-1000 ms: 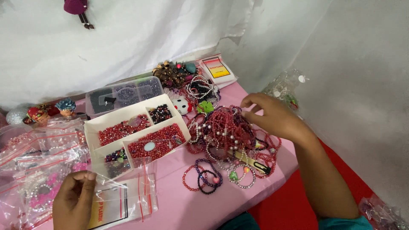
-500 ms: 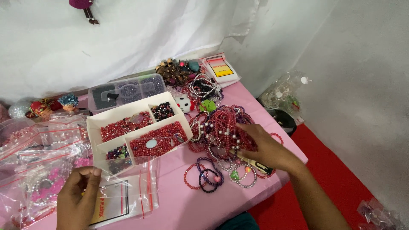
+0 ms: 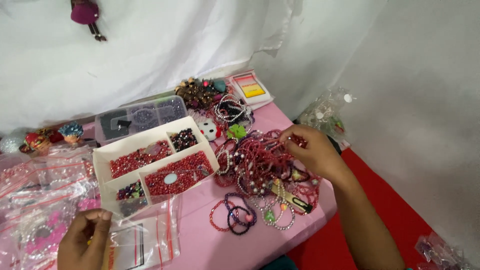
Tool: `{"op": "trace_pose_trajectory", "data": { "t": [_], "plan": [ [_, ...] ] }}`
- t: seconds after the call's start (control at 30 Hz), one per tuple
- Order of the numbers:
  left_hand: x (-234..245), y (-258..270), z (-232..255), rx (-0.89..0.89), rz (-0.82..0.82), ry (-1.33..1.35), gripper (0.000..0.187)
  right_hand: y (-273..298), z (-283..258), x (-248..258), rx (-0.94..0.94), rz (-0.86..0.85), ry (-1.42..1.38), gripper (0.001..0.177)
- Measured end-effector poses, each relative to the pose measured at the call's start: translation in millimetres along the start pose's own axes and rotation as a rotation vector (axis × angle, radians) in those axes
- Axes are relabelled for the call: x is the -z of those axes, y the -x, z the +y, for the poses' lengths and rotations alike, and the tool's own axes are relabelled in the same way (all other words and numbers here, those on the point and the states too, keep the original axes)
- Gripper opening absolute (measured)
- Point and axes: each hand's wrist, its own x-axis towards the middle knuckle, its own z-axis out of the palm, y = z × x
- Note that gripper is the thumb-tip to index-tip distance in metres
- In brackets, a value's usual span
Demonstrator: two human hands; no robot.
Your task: Packaging small jewelry items into individual plastic bags at a workshop table
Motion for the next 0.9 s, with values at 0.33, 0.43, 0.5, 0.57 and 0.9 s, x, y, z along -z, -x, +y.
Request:
{"op": "trace_pose_trajectory", "data": {
  "t": [0.33,0.43,0.5,0.57,0.9],
  "plan": [
    [-9,0,-21,-0.045,0.090,-0.029,0.009,-13,-3,-9,0.155,-0.071,0.078,0.025],
    [-7,0,-15,0.018,0.101,-0.088,0.013,-10,-18,-11,0.196,-0.042,0.007,0.025],
    [-7,0,-22,-0.021,0.097,-0.096,0.014,-6,-27,-12,0.264,-0.126,-0.005,0.026],
    [-8,1,-16,0.014,0.102,-0.111,0.015,-7,-27,-23,0.256,-0.173,0.012,0.025],
    [-9,-2,-4,0.050,0.078,-0.119,0.026,-64,38,-103,0.496,-0.065,0.497,0.006]
  ]
}}
